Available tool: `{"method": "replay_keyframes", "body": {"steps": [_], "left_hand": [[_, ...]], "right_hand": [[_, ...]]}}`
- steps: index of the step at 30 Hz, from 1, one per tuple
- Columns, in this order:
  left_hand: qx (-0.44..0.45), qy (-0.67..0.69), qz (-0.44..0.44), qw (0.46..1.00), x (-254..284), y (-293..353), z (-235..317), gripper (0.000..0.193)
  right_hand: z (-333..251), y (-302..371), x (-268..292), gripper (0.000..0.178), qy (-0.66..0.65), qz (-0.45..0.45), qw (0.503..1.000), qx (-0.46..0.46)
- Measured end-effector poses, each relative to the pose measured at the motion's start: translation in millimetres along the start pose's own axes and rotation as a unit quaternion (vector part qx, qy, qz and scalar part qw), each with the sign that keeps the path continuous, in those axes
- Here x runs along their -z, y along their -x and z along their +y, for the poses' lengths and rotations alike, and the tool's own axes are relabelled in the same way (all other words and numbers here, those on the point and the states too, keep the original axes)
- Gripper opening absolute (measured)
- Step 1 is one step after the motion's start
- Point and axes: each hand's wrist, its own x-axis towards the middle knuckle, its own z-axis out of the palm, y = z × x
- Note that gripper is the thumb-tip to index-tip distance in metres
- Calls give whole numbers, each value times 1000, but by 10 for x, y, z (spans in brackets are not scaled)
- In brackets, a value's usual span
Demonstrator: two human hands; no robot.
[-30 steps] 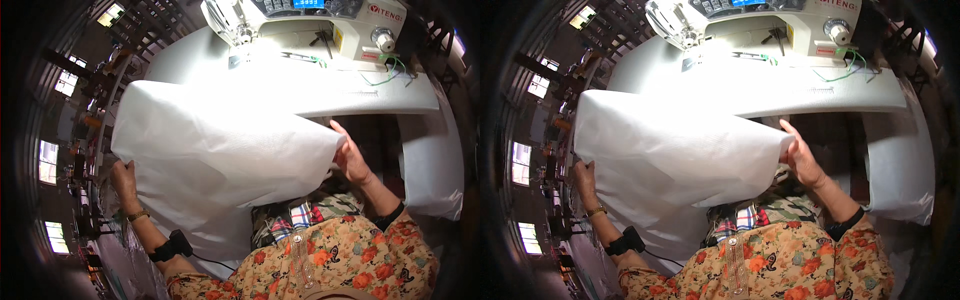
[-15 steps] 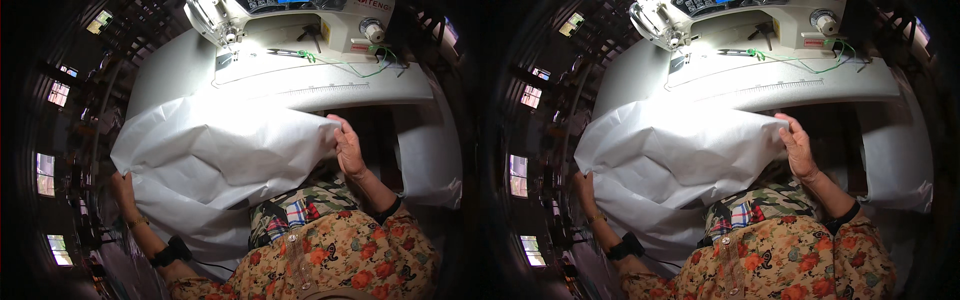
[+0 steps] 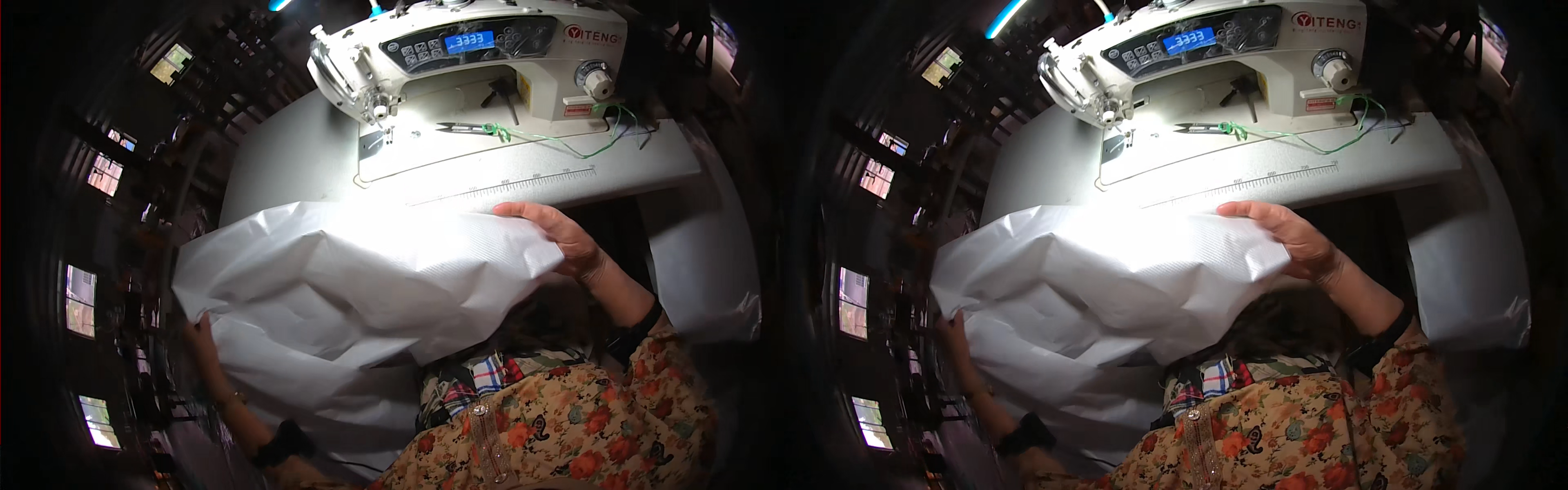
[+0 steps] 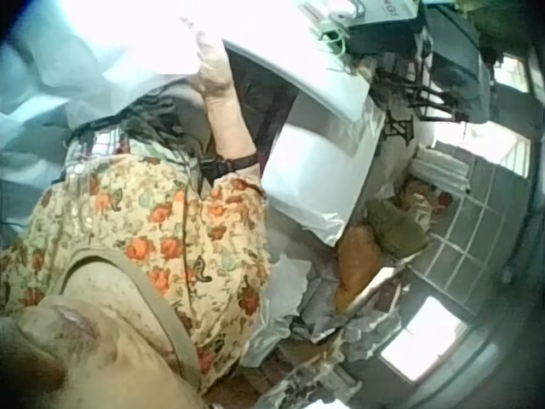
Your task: Sewing large white plastic sheets using an industrial sewing machine.
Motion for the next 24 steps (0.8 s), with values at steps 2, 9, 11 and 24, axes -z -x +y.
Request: {"method": "replay_keyframes", "body": {"steps": [2,9,11,24], "left_hand": [[-153,21,182,971,125,-33,-158,39],[18,-49,-18,998,189,117,-241,46],[23,-59,-86,994,-170,71,-107,43],[9,-86,-100,991,-548,81,20,40]], "right_hand": [[-113,-16,-245,47,216,46,973,65],[9,156,-462,28,470,-55,845,249],[366,189,-10,32,549,81,822,129],[249,25,108,41,679,46,731,-40]]}}
